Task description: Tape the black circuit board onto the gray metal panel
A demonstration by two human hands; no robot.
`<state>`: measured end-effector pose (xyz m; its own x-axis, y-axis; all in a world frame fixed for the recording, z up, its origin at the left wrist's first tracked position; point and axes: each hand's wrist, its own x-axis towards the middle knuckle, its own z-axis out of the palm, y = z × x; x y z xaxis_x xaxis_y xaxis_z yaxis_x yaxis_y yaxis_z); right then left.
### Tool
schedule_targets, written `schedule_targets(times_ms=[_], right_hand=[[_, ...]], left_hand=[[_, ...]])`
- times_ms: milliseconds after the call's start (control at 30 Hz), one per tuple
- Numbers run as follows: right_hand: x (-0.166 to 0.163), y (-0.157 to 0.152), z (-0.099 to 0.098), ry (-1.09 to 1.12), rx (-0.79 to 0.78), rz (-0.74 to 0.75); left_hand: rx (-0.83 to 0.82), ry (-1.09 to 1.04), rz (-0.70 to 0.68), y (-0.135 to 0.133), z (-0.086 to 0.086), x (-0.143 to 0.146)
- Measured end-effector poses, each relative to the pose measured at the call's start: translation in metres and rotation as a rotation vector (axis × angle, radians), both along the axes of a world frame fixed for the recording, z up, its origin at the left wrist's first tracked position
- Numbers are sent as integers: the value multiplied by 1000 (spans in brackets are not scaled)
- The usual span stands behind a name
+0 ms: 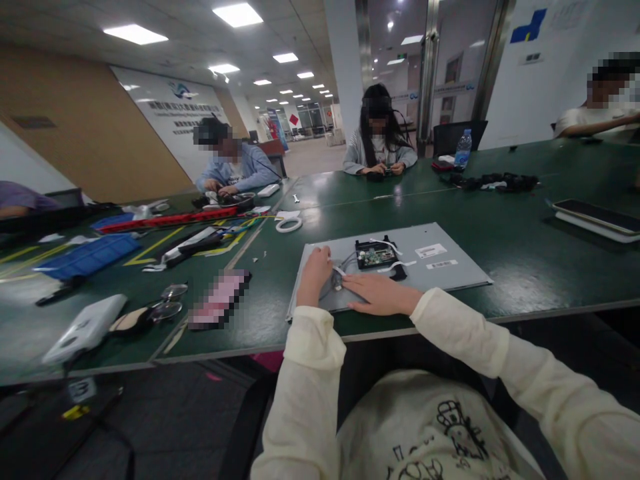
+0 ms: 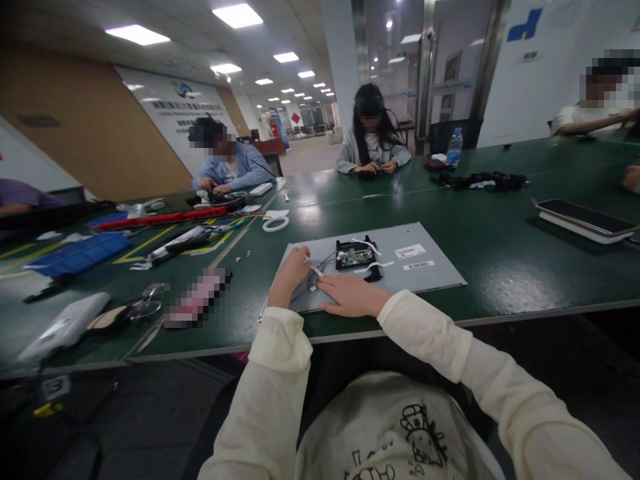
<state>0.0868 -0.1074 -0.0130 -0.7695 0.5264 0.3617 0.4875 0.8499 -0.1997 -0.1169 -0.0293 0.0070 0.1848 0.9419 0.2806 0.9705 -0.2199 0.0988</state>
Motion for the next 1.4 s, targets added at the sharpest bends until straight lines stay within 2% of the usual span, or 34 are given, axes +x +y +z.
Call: schedule_targets(times_ms=[133,267,333,600,1000,1200,1300,1400], right_hand=[[0,1,-1,12,-24,2],[0,2,-1,12,-30,10],[1,1,-1,6,-29,8],[11,-4,9,-40,1,65],[12,-1,7,-7,-19,32],[22,2,14,-73,59,137],[26,0,14,-119,105,64],[28,-1,10,-137,71,-65]], left_hand=[[99,4,-111,-4,5,4],[-89,-28,-216,1,1,5],[-139,-29,-218,3,-1,4],[-133,-20,-209,4,-2,2],[-109,93,22,0,-2,1],[-82,129,109,-7,1,2],[-53,113,122,-9,2,2],[-42,77,135,-9,3,2]])
